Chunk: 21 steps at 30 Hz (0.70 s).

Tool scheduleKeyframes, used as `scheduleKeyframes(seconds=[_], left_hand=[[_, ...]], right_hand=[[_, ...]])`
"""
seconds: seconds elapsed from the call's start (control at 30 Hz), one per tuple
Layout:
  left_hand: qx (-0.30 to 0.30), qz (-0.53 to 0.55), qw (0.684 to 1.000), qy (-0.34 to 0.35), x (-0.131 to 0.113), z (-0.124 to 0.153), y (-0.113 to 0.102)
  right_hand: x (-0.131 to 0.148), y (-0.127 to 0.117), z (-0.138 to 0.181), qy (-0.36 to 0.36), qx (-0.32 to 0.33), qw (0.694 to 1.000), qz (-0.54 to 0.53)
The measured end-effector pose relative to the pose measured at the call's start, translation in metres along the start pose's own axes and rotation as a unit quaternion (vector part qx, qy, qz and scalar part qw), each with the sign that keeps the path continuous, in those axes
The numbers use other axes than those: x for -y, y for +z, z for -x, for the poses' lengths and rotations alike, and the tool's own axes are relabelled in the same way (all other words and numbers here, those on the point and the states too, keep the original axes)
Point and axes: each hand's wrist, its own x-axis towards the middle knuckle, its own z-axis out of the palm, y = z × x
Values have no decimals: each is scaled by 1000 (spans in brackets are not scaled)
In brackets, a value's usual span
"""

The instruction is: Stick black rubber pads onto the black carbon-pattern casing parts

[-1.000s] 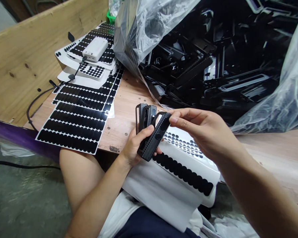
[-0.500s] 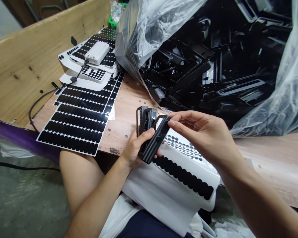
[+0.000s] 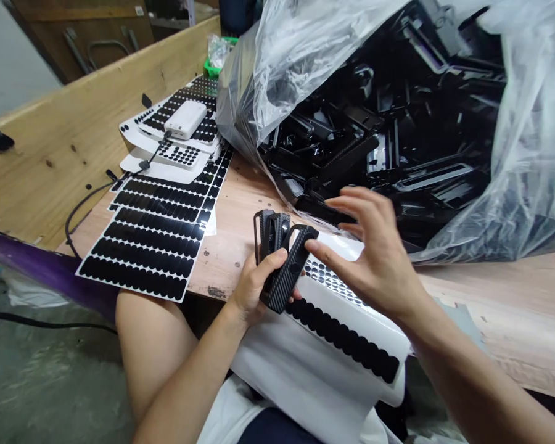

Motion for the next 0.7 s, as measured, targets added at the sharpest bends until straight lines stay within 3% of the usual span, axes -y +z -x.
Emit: scheduleKeyframes(seconds=[0.07, 0.17, 0.23, 0.3, 0.4, 0.47, 0.53, 0.63, 0.7], left_hand=[[-1, -15, 1000, 3, -1, 0, 0], [-9, -56, 998, 15, -1, -1, 1], [-19, -105, 993, 42, 3, -1, 2], [-34, -164, 982, 89, 9, 0, 3], [-40, -231, 959, 158, 18, 1, 5], [-21, -254, 951, 176, 20, -1, 7], [8, -257, 951, 171, 21, -4, 10], [33, -289, 943, 163, 20, -9, 13], [42, -339, 918, 203, 18, -11, 15]], right_hand=[[-8, 2, -4, 67, 55, 993, -80], [-14, 10, -11, 189, -7, 959, -213], [-9, 20, -11, 248, -1, 916, -315], [0, 32, -7, 276, 71, 871, -401], [7, 39, -2, 298, 29, 835, -463], [-2, 21, 8, 310, -27, 824, -473], [-18, -18, 36, 324, -64, 823, -463], [-44, -89, 114, 347, -85, 834, -420], [-63, -124, 175, 373, -83, 843, -377]])
